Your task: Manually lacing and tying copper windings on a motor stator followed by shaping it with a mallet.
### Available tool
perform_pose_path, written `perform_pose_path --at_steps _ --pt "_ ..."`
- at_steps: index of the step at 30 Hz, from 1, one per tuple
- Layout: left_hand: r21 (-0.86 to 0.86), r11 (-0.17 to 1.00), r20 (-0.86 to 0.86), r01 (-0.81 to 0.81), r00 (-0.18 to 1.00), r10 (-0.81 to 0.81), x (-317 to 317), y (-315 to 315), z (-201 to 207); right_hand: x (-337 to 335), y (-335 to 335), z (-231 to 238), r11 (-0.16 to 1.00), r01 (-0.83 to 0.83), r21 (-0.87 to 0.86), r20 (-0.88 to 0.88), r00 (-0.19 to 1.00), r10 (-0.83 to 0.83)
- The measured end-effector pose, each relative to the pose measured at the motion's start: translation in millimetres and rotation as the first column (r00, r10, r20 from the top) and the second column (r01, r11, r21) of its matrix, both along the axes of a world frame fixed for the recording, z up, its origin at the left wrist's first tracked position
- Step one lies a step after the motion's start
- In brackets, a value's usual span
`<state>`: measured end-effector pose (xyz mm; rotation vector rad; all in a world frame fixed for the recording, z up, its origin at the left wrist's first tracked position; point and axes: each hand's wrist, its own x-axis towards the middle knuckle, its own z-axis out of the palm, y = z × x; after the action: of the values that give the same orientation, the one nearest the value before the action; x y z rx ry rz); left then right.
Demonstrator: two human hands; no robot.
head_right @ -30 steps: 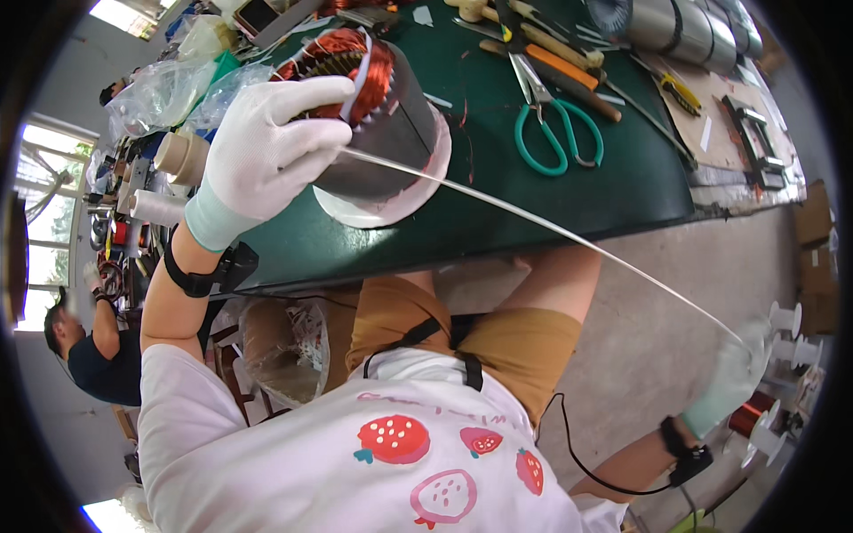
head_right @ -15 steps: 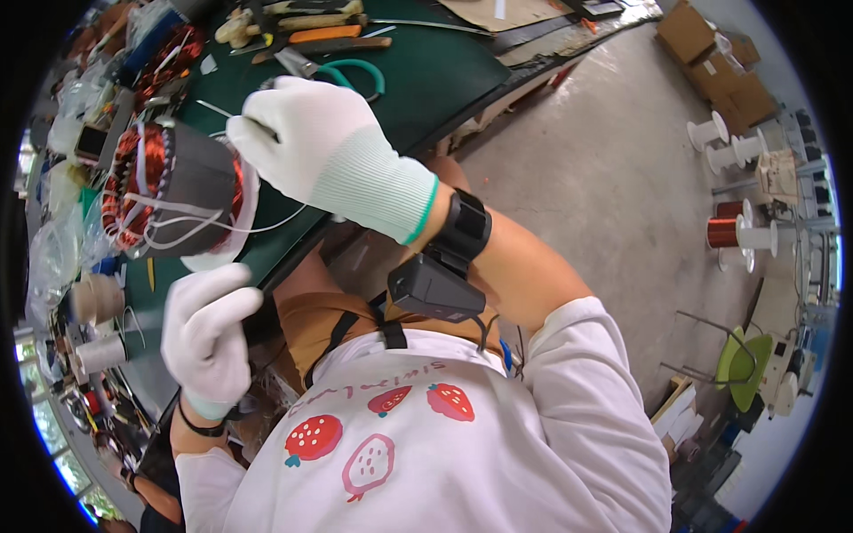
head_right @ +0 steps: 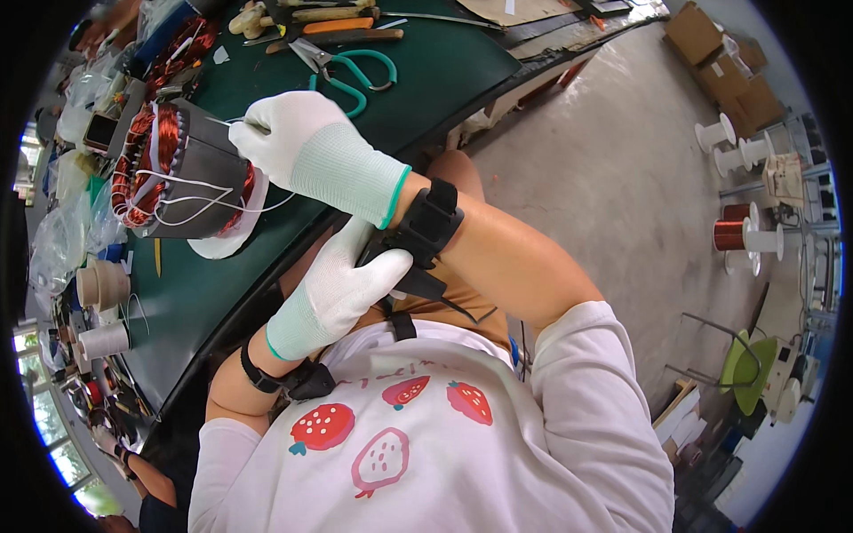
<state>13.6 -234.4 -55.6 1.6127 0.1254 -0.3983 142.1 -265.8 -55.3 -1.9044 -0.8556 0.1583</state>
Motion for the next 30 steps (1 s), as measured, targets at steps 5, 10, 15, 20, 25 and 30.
perform_pose_path --at_steps 5,10,15,20,25,30 --pt "0.001 1.000 -0.056 -0.004 0.998 0.004 -0.9 -4.6 -11.5 -4.2 -7.4 1.6 0.976 -0.007 0.220 -0.613 0.777 0.143" --pt "-0.011 0.999 0.101 -0.037 0.994 0.037 -15.2 -18.3 -24.1 15.6 -10.5 -10.7 0.927 0.182 0.329 -0.657 0.749 0.087" --pt "0.024 1.000 0.057 -0.011 0.998 0.009 -14.9 -24.8 -28.2 21.8 -18.4 -17.1 0.898 0.242 0.369 -0.472 0.880 -0.043" --pt "0.459 0.886 0.441 0.065 0.849 -0.290 -14.3 -13.7 -42.9 26.8 -37.6 -24.1 0.645 0.371 0.668 -0.667 0.684 0.297" --pt "0.311 0.939 0.554 -0.146 0.830 -0.054 -5.7 -12.2 -59.4 17.0 -41.8 -27.0 0.541 0.466 0.700 -0.710 0.365 0.602" --pt "0.330 0.934 0.726 -0.135 0.669 -0.159 -1.7 -6.0 -52.7 18.6 -36.5 -28.5 0.453 0.514 0.729 -0.624 0.223 0.749"
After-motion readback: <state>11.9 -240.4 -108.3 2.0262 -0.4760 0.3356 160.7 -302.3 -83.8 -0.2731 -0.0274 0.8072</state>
